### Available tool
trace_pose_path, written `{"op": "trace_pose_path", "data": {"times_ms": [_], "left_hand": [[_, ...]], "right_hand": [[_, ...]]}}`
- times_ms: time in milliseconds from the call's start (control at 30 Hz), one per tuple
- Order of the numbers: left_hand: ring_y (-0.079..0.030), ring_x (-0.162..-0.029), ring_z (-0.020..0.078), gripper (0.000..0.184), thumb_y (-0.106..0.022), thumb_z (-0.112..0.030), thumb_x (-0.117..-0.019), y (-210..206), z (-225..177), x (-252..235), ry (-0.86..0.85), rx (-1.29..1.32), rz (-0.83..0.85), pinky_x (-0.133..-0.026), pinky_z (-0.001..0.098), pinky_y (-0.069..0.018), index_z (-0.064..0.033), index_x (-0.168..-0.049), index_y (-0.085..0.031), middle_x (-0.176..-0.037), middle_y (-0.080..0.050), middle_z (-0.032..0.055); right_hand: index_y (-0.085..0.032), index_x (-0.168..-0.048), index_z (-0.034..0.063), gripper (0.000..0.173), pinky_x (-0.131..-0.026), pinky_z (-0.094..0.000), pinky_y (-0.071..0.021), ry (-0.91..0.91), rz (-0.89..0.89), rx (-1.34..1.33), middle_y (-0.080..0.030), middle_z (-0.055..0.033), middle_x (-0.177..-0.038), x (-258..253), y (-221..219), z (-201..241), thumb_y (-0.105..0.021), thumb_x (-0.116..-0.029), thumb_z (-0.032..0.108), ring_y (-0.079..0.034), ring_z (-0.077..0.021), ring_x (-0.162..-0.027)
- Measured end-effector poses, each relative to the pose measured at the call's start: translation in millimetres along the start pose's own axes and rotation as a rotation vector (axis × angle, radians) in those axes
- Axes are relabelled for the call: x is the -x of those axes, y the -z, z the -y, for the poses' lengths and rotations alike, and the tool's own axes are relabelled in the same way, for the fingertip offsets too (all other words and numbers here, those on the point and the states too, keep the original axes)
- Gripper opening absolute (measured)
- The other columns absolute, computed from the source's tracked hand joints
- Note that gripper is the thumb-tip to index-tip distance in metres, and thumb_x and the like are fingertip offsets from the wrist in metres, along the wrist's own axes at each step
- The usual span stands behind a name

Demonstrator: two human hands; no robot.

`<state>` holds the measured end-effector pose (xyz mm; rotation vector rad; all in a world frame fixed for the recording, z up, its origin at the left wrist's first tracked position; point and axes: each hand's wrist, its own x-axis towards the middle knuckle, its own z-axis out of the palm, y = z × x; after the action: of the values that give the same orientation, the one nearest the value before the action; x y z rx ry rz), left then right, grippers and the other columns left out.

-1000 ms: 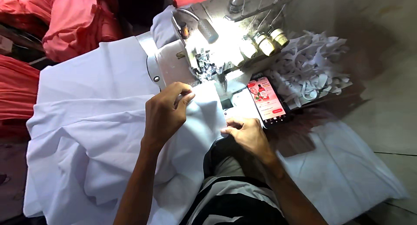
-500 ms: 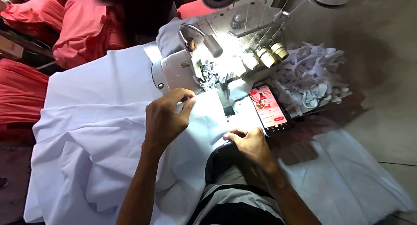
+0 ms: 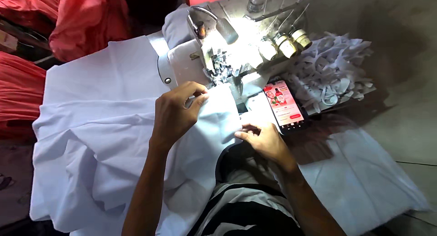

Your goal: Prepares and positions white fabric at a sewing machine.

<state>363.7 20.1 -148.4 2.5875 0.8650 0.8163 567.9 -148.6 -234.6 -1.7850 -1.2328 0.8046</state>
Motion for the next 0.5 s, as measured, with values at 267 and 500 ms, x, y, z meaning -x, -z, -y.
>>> {"op": "trace_pose_path", "data": {"times_ms": [267,500], "left_hand": [[-0.061,-0.075,0.0021,0.013,-0.067,-0.023,-0.0985,-1.4,-4.8,0.6,0.027,0.045,-0.026,-0.064,0.0228,-0.0484,-0.015,-0.104,-0.074,-0.094,-0.072,-0.0052],[-0.06,-0.075,0.003,0.013,-0.066,-0.023,-0.0985,-4.7,-6.5,3.1,0.015,0.029,-0.032,-0.064,0.024,-0.0468,-0.0145,-0.104,-0.074,-0.095,-0.072,-0.0047]], "right_hand": [[-0.077,-0.1,0.014,0.023,-0.069,-0.0255,-0.052,-0.075,-0.036,0.068,-0.071,0.0069,-0.082,0.5,-5.1,6.8,-0.081,-0.083,0.029,-0.061,-0.0012,-0.069],[-0.075,-0.11,0.0121,0.029,-0.069,-0.024,-0.0516,-0.087,-0.006,0.078,-0.072,0.0067,-0.084,1.8,-3.7,7.2,-0.08,-0.0832,0.02,-0.062,-0.0019,-0.069]]}}
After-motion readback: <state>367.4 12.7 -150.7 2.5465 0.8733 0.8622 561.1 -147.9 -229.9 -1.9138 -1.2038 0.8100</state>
